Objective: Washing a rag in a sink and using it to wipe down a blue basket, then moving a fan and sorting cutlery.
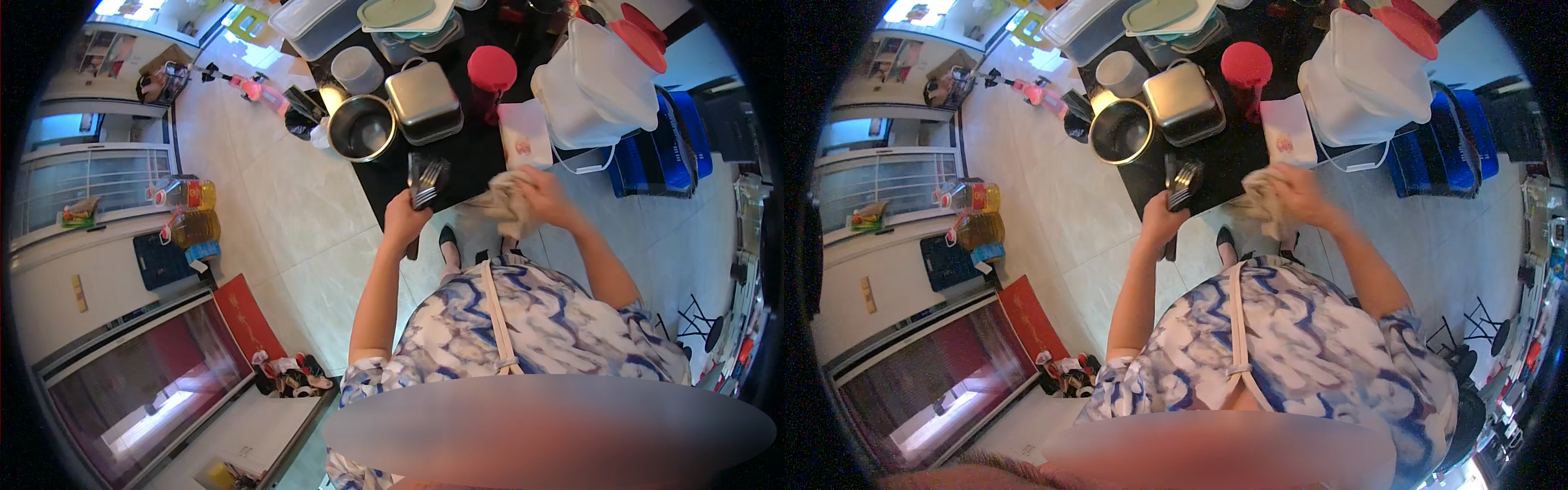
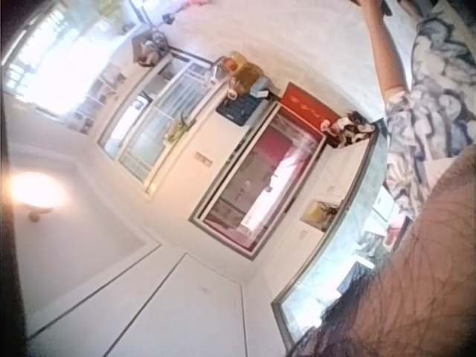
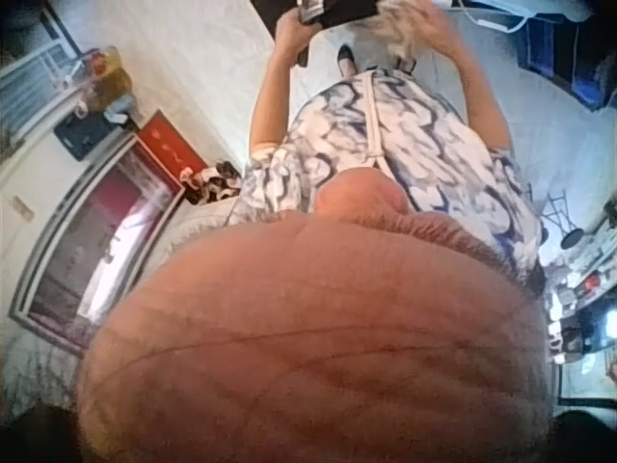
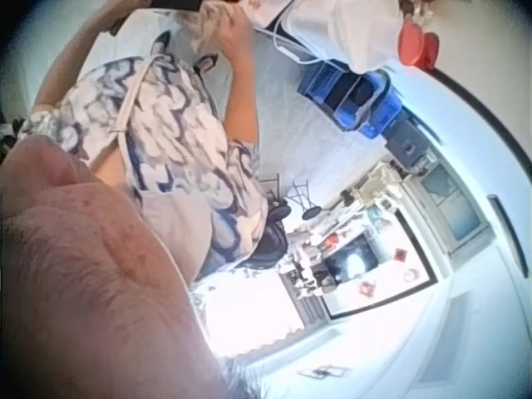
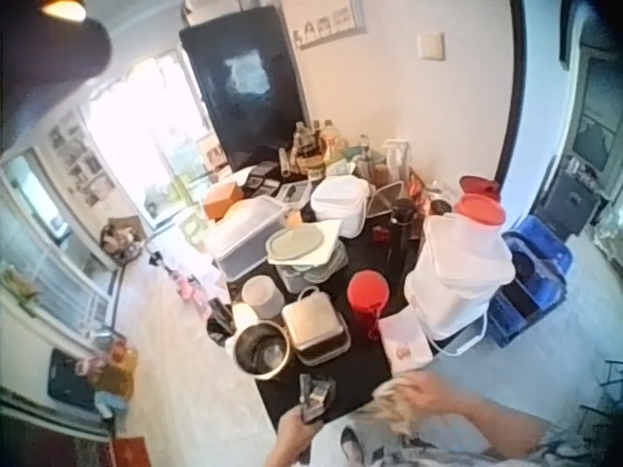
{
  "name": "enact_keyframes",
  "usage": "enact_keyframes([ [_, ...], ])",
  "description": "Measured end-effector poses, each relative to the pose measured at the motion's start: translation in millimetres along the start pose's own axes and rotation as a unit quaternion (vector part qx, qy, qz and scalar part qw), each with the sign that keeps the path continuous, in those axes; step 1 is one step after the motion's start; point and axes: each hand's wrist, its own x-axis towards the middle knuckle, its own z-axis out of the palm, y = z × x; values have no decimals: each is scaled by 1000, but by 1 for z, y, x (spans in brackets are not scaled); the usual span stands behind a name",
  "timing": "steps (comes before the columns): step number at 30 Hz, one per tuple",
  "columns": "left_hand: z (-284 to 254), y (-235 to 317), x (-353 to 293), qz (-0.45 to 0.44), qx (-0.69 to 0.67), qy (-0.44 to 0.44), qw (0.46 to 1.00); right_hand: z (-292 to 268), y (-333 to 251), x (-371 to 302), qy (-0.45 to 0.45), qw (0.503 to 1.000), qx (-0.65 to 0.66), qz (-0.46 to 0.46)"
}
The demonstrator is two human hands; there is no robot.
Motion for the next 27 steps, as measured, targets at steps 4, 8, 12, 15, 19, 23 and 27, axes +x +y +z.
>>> enact_keyframes([
  [4,29,8,37,67,94,9,993,-49,31,-76,106,930,350,-12],
  [8,43,11,58,86,181,7,980,-32,-17,-101,257,852,452,58],
  [12,46,28,75,112,225,-17,968,-1,14,-114,332,923,187,-48],
  [15,44,24,92,122,241,-16,963,-1,62,-123,144,609,779,-46],
  [19,43,5,101,208,254,61,943,-23,21,-135,231,634,735,-71],
  [23,36,-5,93,279,270,134,912,-41,-20,-157,268,720,618,-168],
  [27,36,-20,97,323,291,161,886,175,-181,-366,261,778,553,-146],
])
